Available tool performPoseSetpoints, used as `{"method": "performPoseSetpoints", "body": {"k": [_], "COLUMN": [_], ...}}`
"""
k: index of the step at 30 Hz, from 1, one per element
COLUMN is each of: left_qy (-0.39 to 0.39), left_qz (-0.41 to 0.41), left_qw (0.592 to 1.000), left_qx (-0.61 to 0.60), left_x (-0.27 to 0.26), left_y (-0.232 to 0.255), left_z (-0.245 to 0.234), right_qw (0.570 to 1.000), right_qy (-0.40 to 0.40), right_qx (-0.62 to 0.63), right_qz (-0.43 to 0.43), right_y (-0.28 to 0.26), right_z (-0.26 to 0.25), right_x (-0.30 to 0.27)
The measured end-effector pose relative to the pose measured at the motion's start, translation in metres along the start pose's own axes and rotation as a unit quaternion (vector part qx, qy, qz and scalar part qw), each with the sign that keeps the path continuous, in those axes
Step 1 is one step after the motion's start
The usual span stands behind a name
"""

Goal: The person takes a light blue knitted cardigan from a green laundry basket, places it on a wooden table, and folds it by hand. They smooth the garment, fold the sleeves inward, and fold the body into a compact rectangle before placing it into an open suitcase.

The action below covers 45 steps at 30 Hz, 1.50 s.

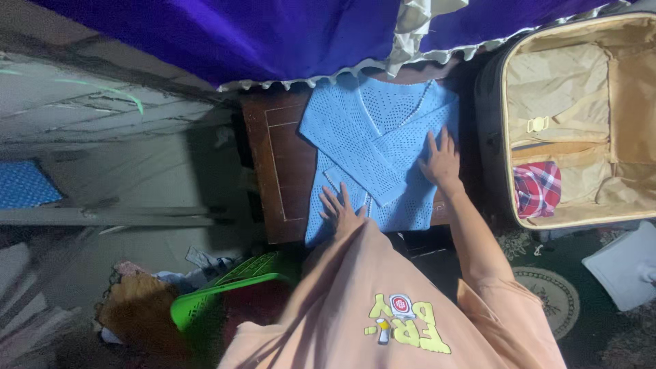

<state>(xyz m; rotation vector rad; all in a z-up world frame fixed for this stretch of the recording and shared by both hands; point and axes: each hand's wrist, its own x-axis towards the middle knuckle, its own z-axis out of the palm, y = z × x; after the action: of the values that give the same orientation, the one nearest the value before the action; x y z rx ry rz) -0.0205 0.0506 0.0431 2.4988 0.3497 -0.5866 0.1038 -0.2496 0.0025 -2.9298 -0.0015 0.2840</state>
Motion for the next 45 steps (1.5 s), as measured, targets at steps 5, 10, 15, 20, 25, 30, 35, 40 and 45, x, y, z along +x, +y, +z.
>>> {"method": "performPoseSetpoints", "body": {"k": [5,10,15,20,25,30,35,40,45], "left_qy": [0.002,-0.065,-0.116,-0.097,0.064,0.089,0.009,-0.015,0.007], "left_qz": [0.049,0.145,0.273,0.338,0.313,0.129,0.057,0.050,0.097], "left_qw": [0.998,0.978,0.923,0.877,0.945,0.987,0.992,0.991,0.965], "left_qx": [0.047,0.136,0.245,0.328,0.077,0.028,0.108,0.125,0.242], "left_x": [0.024,0.057,0.128,0.166,0.126,0.057,0.044,0.093,0.163], "left_y": [-0.028,-0.055,-0.065,-0.054,-0.064,-0.080,-0.095,-0.102,-0.110], "left_z": [0.004,-0.020,-0.059,-0.061,-0.051,-0.035,-0.036,-0.044,-0.058], "right_qw": [0.996,0.985,0.979,0.973,0.974,0.993,0.988,0.993,0.996], "right_qy": [0.011,0.036,0.053,0.012,0.087,0.076,0.029,-0.002,-0.034], "right_qx": [0.014,0.013,0.021,0.080,0.176,0.080,-0.028,-0.032,-0.031], "right_qz": [0.082,0.168,0.198,0.214,0.111,-0.036,-0.148,-0.114,-0.072], "right_y": [-0.016,-0.039,-0.075,-0.108,-0.099,-0.093,-0.091,-0.099,-0.106], "right_z": [0.008,0.017,0.028,0.036,0.025,0.027,0.041,0.040,0.040], "right_x": [-0.054,-0.126,-0.195,-0.220,-0.154,-0.031,0.008,0.034,0.071]}}
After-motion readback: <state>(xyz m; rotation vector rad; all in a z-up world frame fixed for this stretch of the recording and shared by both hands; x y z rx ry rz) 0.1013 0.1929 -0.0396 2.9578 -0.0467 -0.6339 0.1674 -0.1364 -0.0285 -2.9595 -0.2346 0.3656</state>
